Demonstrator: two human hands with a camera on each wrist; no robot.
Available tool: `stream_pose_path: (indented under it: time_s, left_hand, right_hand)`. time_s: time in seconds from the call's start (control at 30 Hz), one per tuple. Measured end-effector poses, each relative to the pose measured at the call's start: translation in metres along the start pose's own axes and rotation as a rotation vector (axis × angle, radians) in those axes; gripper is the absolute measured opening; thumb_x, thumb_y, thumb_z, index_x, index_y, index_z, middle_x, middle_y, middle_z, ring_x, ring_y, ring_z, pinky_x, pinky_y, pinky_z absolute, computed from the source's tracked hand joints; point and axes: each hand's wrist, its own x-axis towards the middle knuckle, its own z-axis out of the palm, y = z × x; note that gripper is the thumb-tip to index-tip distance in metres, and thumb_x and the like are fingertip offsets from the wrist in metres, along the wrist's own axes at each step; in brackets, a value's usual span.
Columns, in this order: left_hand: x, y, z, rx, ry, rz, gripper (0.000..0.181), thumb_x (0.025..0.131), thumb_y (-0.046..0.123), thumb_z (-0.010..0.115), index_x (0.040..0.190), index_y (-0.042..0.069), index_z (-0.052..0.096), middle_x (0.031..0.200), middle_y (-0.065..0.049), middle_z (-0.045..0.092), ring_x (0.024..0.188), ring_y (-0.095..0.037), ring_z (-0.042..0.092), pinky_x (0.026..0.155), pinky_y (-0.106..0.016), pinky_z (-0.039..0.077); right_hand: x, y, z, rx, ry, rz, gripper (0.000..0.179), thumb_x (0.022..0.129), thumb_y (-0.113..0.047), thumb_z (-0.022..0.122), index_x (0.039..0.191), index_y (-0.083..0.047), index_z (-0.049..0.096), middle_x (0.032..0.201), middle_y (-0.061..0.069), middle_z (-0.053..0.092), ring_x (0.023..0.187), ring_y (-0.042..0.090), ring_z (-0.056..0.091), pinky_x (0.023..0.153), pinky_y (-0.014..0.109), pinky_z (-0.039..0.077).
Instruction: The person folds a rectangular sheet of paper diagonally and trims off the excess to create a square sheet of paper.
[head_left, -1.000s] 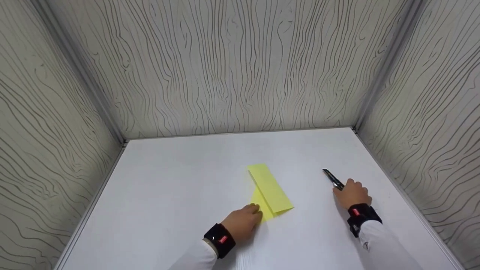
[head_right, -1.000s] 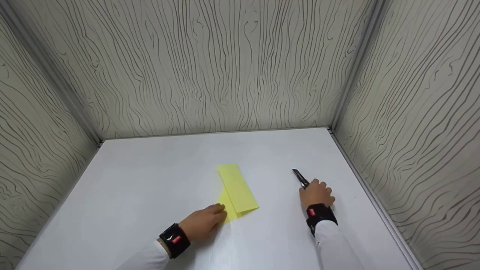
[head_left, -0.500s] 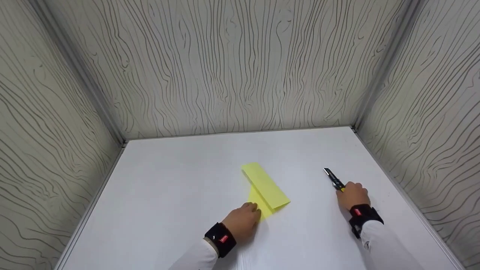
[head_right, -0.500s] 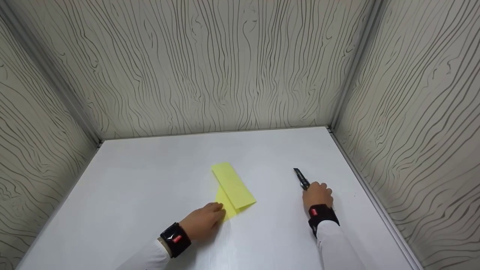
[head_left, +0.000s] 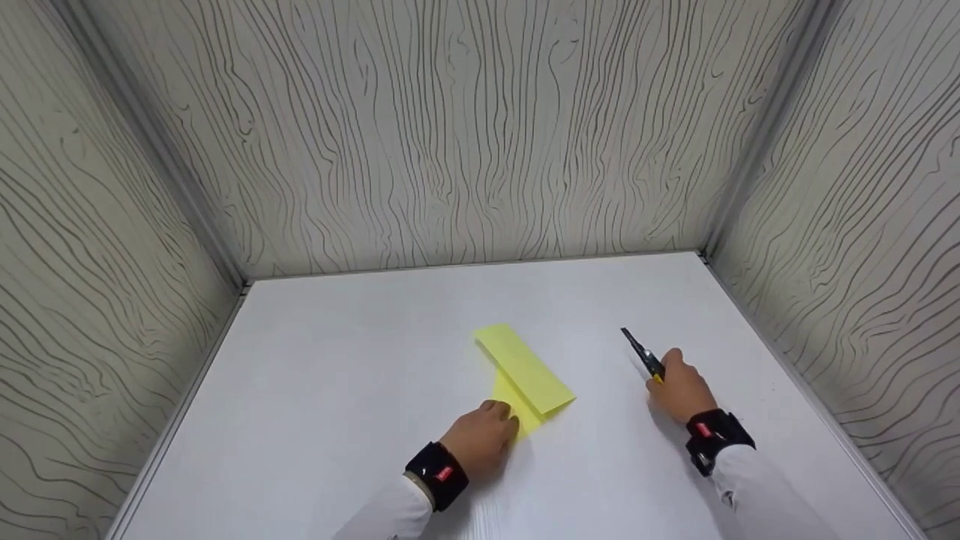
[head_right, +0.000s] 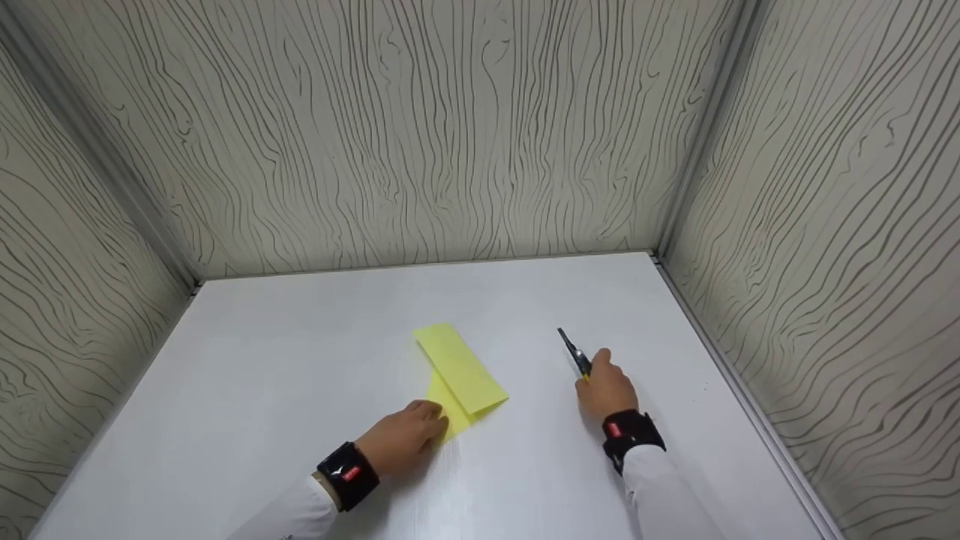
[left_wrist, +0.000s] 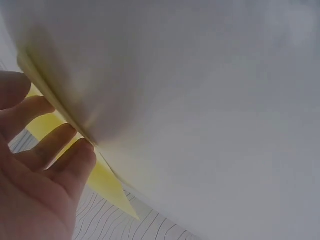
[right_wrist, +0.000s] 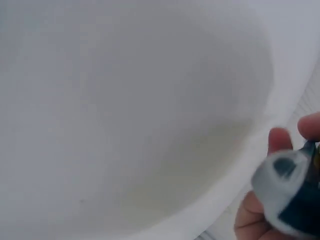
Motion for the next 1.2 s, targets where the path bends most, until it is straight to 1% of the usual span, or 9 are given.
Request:
stream_pose_path:
  time_s: [0.2,0.33,0.47,0.63,0.73,0.8,1.0,1.1,1.2]
  left_hand:
    - [-0.002,-0.004,0.009,-0.048,0.005,-0.021,0.025,0.104,0.015,0.064,0.127,0.015,0.074,0.137,-0.016,0.067,0.133,-0.036,0.067,0.1,-0.045,0.064]
    - [-0.002,-0.004,0.006,-0.027,0.005,-0.017,0.026,0.104,0.015,0.064,0.128,0.015,0.073,0.137,-0.017,0.068,0.134,-0.036,0.067,0.1,-0.044,0.064]
    - [-0.003,-0.002,-0.003,-0.023,-0.009,-0.015,0.028,0.103,0.015,0.064,0.13,0.014,0.073,0.136,-0.018,0.068,0.133,-0.036,0.067,0.098,-0.044,0.065]
    - [-0.003,-0.001,-0.008,-0.06,-0.031,-0.027,0.027,0.105,0.016,0.062,0.13,0.015,0.073,0.135,-0.018,0.068,0.133,-0.037,0.067,0.099,-0.046,0.064]
    - [-0.003,-0.002,-0.006,-0.069,-0.039,-0.033,0.026,0.107,0.018,0.061,0.13,0.016,0.072,0.136,-0.018,0.067,0.133,-0.036,0.066,0.099,-0.046,0.064]
    - [-0.003,-0.003,-0.004,-0.068,-0.031,-0.029,0.025,0.107,0.019,0.061,0.129,0.016,0.072,0.135,-0.017,0.068,0.133,-0.036,0.066,0.098,-0.046,0.064]
    - [-0.003,-0.005,0.0,-0.045,0.012,-0.009,0.02,0.104,0.017,0.063,0.122,0.016,0.072,0.127,-0.013,0.068,0.126,-0.032,0.068,0.091,-0.043,0.066]
    - [-0.003,-0.005,0.0,-0.047,-0.004,-0.013,0.021,0.104,0.016,0.063,0.124,0.016,0.072,0.13,-0.014,0.068,0.128,-0.032,0.067,0.094,-0.043,0.065]
    - [-0.004,-0.005,-0.001,-0.05,-0.028,-0.022,0.025,0.105,0.017,0.062,0.129,0.016,0.071,0.136,-0.016,0.067,0.133,-0.034,0.066,0.098,-0.044,0.064]
  right_hand:
    - [-0.012,-0.023,0.011,-0.062,-0.075,-0.1,0.028,0.103,-0.006,0.059,0.125,0.006,0.047,0.088,0.015,0.068,0.07,0.024,0.061,0.061,0.036,0.049]
    - [-0.02,-0.034,0.018,-0.08,-0.068,-0.174,0.014,0.103,-0.004,0.06,0.115,0.001,0.057,0.078,0.007,0.062,0.064,0.02,0.057,0.058,0.034,0.045]
    - [-0.028,-0.043,0.026,-0.055,-0.084,-0.208,0.004,0.105,-0.008,0.064,0.106,-0.004,0.062,0.074,0.001,0.056,0.064,0.017,0.054,0.06,0.031,0.043]
    - [-0.035,-0.048,0.036,0.006,-0.188,-0.192,0.021,0.111,-0.029,0.062,0.098,-0.013,0.061,0.074,-0.002,0.051,0.068,0.014,0.051,0.062,0.028,0.041]
    - [-0.04,-0.049,0.04,-0.04,-0.24,-0.215,0.027,0.113,-0.041,0.057,0.1,-0.018,0.06,0.074,-0.004,0.05,0.068,0.013,0.049,0.062,0.027,0.038]
    - [-0.045,-0.05,0.043,-0.088,-0.259,-0.269,0.028,0.113,-0.045,0.055,0.101,-0.019,0.06,0.075,-0.005,0.049,0.068,0.012,0.048,0.063,0.028,0.037]
    - [-0.055,-0.052,0.052,-0.181,-0.241,-0.457,0.026,0.11,-0.047,0.061,0.1,-0.023,0.059,0.072,-0.012,0.043,0.065,0.005,0.044,0.062,0.026,0.036]
    - [-0.057,-0.052,0.057,-0.215,-0.234,-0.487,0.027,0.108,-0.049,0.064,0.101,-0.024,0.059,0.072,-0.013,0.042,0.065,0.004,0.043,0.061,0.026,0.036]
    - [-0.056,-0.053,0.06,-0.238,-0.24,-0.48,0.028,0.106,-0.049,0.066,0.102,-0.023,0.059,0.073,-0.012,0.045,0.066,0.006,0.044,0.061,0.027,0.036]
